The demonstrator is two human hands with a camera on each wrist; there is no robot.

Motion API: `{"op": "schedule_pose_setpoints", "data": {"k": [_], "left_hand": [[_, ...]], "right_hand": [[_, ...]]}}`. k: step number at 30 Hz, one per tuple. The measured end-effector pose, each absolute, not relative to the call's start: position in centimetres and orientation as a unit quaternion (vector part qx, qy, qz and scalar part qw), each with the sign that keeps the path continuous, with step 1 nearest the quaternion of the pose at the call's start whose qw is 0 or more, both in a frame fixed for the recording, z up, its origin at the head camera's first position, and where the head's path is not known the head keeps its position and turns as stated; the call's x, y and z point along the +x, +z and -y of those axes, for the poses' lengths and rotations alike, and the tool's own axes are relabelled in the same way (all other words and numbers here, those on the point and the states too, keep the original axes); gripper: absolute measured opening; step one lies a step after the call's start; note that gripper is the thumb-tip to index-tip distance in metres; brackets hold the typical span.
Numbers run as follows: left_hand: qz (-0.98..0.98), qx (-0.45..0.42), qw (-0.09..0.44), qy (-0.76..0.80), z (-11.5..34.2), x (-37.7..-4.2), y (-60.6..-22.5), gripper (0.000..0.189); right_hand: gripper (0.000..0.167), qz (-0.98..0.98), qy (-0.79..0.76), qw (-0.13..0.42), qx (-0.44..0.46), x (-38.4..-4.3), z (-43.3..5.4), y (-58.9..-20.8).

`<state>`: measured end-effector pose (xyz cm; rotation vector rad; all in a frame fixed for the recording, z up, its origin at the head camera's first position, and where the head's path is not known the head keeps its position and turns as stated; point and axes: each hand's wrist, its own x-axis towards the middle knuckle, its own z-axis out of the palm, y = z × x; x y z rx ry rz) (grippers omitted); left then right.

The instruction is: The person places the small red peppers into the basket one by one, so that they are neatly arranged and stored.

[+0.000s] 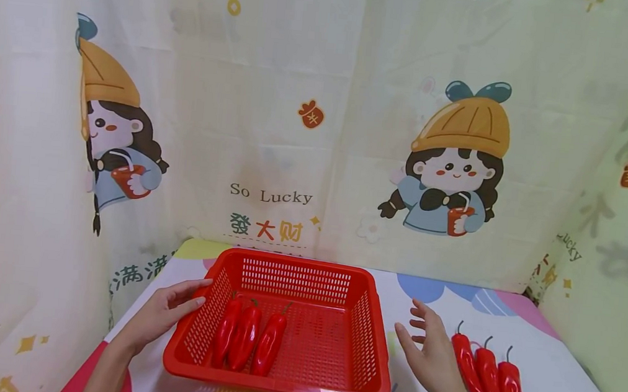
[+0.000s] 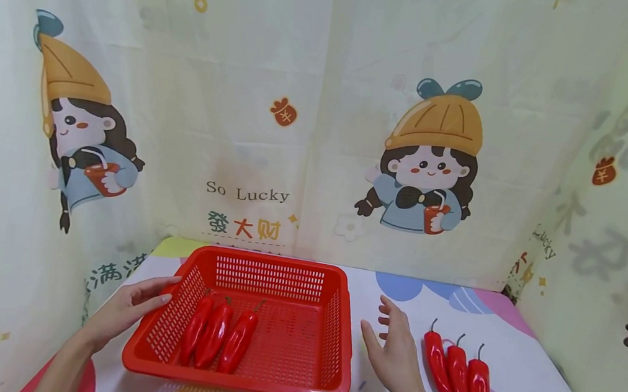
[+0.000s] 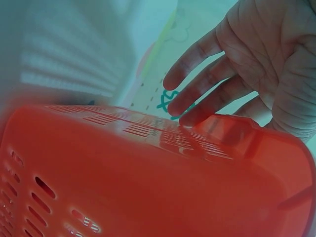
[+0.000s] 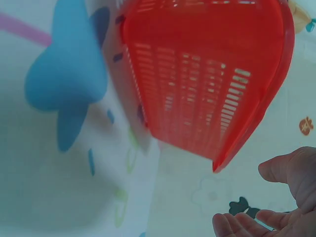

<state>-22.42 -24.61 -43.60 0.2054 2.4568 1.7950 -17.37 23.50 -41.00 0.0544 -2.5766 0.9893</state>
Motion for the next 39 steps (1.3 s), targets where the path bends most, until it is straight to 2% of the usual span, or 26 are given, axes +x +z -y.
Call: {"op": "schedule_pose_setpoints", "data": {"k": [9, 17, 26, 39], "left_hand": [[-0.801, 0.071, 0.048, 0.593, 24.7, -22.4, -43.6, 0.063], [-0.801, 0.072, 0.046, 0.592, 24.7, -22.4, -43.5, 0.063], [-0.802, 0.076, 0.044, 0.591, 24.7, -22.3, -43.6, 0.062], [-0.800, 0.073, 0.045, 0.594, 24.6, -22.4, -43.7, 0.063]], "right_hand": [[0.071, 0.922, 0.351, 0.165, -0.002, -17.3, -25.1, -41.6], [0.067, 0.925, 0.323, 0.200, 0.001, -17.7, -26.9, -42.5], [0.074, 0.946, 0.290, 0.132, -0.061, -17.8, -28.6, -42.8], [0.080, 0.960, 0.245, 0.105, -0.086, -18.1, -30.6, -44.0]]}}
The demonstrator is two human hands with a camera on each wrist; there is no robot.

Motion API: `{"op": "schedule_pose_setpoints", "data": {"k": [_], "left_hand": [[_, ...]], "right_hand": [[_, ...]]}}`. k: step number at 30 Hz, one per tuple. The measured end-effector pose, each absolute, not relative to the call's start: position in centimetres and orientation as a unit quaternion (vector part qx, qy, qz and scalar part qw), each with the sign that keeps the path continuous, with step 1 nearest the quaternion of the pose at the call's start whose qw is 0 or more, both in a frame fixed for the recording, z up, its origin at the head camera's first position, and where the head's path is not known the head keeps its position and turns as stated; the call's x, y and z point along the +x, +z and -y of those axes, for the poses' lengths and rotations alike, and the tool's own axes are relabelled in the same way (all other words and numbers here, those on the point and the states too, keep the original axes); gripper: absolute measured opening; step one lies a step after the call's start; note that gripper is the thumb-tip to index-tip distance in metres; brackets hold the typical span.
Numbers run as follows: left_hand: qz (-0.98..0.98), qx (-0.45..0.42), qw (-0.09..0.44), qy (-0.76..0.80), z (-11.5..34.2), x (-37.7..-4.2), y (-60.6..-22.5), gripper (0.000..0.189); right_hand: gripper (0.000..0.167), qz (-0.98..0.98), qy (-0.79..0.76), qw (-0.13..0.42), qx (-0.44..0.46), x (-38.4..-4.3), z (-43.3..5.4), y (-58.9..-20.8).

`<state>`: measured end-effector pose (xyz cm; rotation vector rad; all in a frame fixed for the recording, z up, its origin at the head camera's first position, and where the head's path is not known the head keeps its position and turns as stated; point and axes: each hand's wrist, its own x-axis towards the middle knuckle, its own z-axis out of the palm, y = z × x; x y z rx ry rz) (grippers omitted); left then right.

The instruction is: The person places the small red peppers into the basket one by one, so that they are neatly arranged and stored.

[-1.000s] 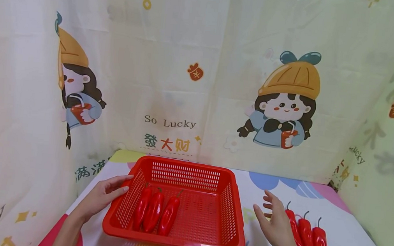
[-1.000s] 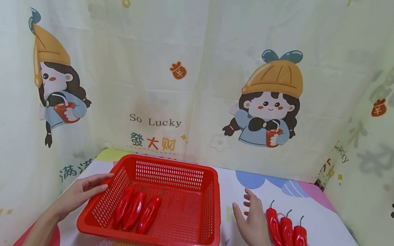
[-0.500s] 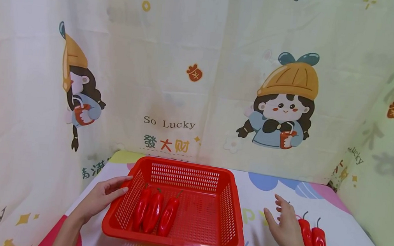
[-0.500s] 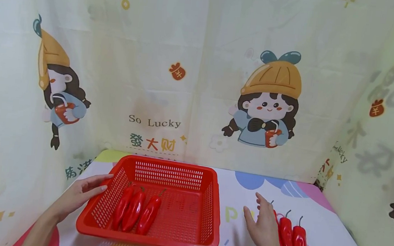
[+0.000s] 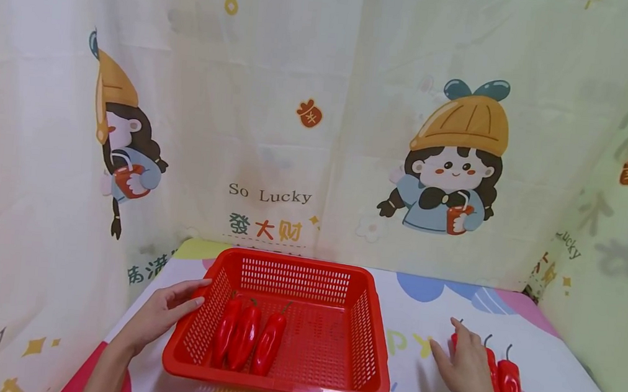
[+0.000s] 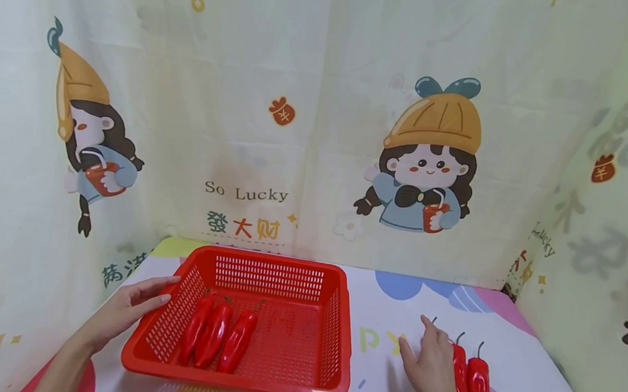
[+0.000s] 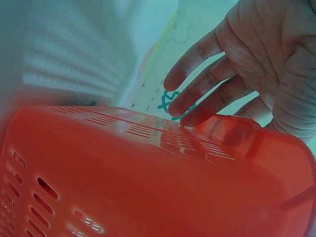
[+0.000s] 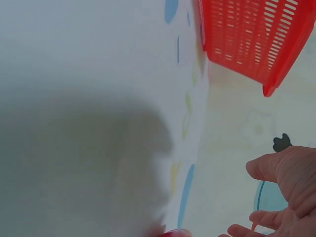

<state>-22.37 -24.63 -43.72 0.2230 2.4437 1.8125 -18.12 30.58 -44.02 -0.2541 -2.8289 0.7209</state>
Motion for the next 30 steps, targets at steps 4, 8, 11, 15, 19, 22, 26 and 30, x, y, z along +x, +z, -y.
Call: {"op": "schedule_pose_setpoints", "data": {"k": [4, 8, 11, 15, 19, 22, 26, 30], "left_hand": [[-0.799, 0.077, 0.046, 0.595, 24.7, -22.5, -43.7, 0.063], [-0.798, 0.079, 0.046, 0.596, 24.7, -22.5, -43.6, 0.063], [-0.798, 0.077, 0.048, 0.595, 24.6, -22.5, -43.6, 0.063], [-0.799, 0.073, 0.049, 0.595, 24.6, -22.5, -43.5, 0.063], [-0.801, 0.069, 0.049, 0.593, 24.5, -22.5, -43.6, 0.064], [-0.800, 0.069, 0.048, 0.593, 24.6, -22.5, -43.6, 0.064], [-0.799, 0.071, 0.048, 0.595, 24.6, -22.5, -43.6, 0.063], [-0.799, 0.073, 0.047, 0.595, 24.5, -22.5, -43.6, 0.062]], "right_hand": [[0.078, 0.961, 0.238, 0.110, -0.082, -18.2, -31.1, -44.3], [0.077, 0.963, 0.237, 0.100, -0.080, -18.3, -31.6, -44.5], [0.079, 0.964, 0.238, 0.085, -0.087, -18.5, -31.9, -44.6], [0.081, 0.963, 0.242, 0.074, -0.096, -18.6, -32.1, -44.8], [0.081, 0.963, 0.240, 0.074, -0.096, -18.7, -32.3, -45.0], [0.080, 0.964, 0.237, 0.072, -0.094, -18.9, -32.4, -45.2], [0.080, 0.967, 0.229, 0.070, -0.089, -19.1, -32.8, -45.3], [0.076, 0.971, 0.215, 0.074, -0.078, -19.2, -33.2, -45.5]]}}
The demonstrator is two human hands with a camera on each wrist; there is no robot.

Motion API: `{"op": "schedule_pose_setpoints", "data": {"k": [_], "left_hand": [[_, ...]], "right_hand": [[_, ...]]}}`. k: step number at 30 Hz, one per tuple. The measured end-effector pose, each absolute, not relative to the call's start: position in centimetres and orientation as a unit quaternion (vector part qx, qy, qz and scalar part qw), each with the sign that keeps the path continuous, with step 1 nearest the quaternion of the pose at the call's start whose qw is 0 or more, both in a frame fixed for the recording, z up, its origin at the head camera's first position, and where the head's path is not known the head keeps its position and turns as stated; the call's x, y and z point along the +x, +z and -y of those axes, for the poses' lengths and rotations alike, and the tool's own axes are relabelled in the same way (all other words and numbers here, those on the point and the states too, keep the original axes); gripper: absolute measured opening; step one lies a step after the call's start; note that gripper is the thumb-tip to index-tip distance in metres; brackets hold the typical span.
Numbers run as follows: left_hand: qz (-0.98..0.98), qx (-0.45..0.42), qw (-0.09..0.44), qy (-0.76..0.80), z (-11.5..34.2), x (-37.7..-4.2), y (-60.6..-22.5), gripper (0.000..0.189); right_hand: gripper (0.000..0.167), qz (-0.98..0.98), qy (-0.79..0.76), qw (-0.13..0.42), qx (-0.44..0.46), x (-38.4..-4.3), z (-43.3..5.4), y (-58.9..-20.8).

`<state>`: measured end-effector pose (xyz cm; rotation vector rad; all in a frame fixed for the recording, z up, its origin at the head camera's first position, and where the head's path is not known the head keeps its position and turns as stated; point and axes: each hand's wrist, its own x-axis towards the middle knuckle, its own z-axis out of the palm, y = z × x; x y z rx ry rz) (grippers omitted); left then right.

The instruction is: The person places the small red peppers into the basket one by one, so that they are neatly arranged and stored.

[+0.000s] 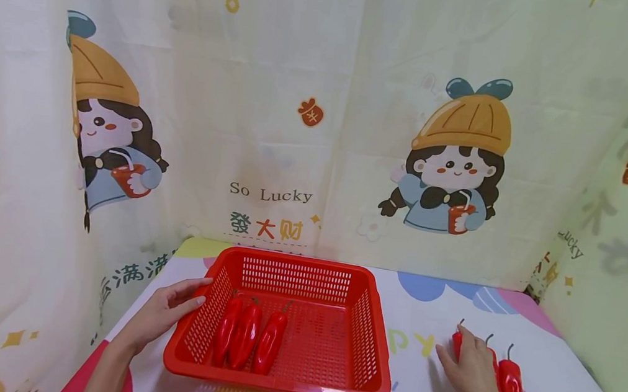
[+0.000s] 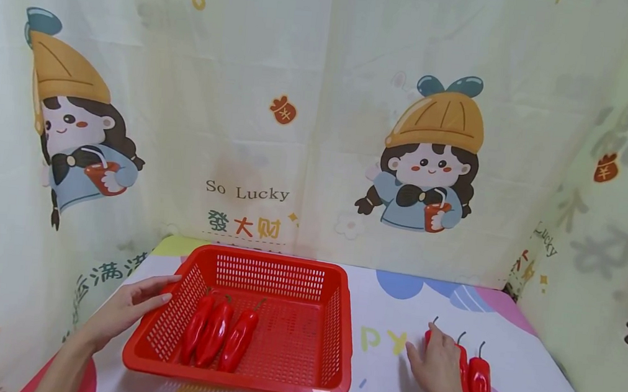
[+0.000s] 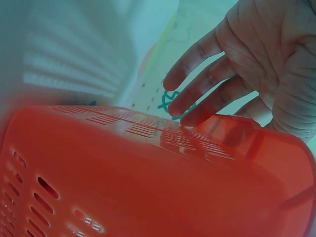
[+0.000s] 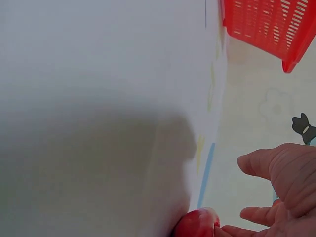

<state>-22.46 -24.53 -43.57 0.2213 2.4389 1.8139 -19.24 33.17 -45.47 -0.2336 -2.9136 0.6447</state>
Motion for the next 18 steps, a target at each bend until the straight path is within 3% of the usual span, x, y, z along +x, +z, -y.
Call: {"op": "schedule_pose_setpoints", "data": {"k": [12, 18], "left_hand": [[-0.804, 0.067, 0.045, 0.589, 24.54, -22.34, -43.49, 0.063], [-0.806, 0.063, 0.046, 0.587, 24.45, -22.36, -43.52, 0.064]], "right_hand": [[0.068, 0.977, 0.185, 0.027, -0.098, -19.66, -33.64, -44.85], [0.076, 0.977, 0.188, -0.002, -0.097, -19.61, -33.65, -44.83]]}}
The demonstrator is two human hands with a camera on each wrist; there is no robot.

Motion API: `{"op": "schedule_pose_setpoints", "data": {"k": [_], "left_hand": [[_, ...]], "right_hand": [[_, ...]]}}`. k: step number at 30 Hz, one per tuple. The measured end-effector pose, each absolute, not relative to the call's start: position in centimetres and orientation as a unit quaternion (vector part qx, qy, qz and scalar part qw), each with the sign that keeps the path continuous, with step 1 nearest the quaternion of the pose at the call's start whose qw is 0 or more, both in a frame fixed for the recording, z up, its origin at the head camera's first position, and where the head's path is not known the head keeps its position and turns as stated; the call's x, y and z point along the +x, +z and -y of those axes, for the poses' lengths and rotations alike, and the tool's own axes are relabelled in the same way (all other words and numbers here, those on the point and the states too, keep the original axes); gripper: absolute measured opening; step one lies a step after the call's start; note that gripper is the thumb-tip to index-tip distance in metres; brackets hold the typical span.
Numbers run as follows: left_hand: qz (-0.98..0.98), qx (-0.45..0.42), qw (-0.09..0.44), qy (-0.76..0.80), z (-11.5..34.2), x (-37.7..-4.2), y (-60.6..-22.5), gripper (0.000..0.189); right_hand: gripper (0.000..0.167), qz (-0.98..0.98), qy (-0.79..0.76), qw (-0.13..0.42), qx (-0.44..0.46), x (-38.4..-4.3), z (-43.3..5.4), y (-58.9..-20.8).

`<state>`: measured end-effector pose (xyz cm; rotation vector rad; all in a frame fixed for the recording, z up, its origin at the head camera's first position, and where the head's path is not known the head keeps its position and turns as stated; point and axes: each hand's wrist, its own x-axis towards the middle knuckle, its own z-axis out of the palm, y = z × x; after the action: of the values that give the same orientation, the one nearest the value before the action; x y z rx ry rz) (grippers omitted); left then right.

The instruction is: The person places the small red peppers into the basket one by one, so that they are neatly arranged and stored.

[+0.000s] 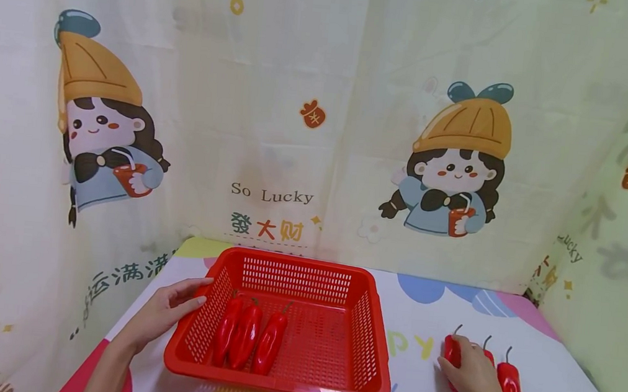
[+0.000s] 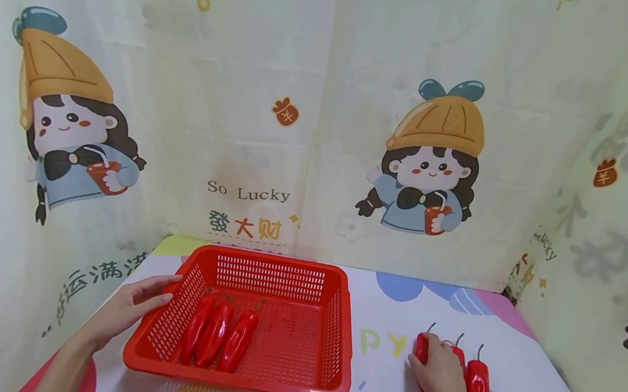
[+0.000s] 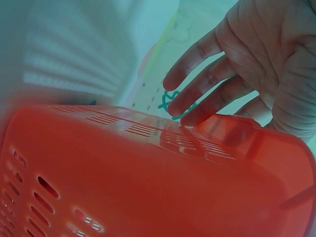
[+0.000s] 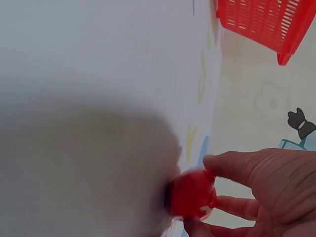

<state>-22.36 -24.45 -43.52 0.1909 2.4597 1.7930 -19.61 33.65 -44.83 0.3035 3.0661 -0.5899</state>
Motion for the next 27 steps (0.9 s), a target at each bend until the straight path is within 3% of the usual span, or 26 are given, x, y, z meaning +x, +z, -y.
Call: {"op": "schedule_pose_setpoints", "data": {"k": [13, 27], "left_hand": [[-0.809, 0.056, 0.043, 0.584, 24.3, -22.4, -43.6, 0.065], [-0.804, 0.059, 0.049, 0.589, 24.4, -22.4, -43.5, 0.063]], "right_hand": [[0.086, -0.964, -0.233, 0.011, 0.130, -19.6, -33.5, -45.0], [0.075, -0.967, -0.222, 0.012, 0.128, -19.9, -32.6, -45.0]]}}
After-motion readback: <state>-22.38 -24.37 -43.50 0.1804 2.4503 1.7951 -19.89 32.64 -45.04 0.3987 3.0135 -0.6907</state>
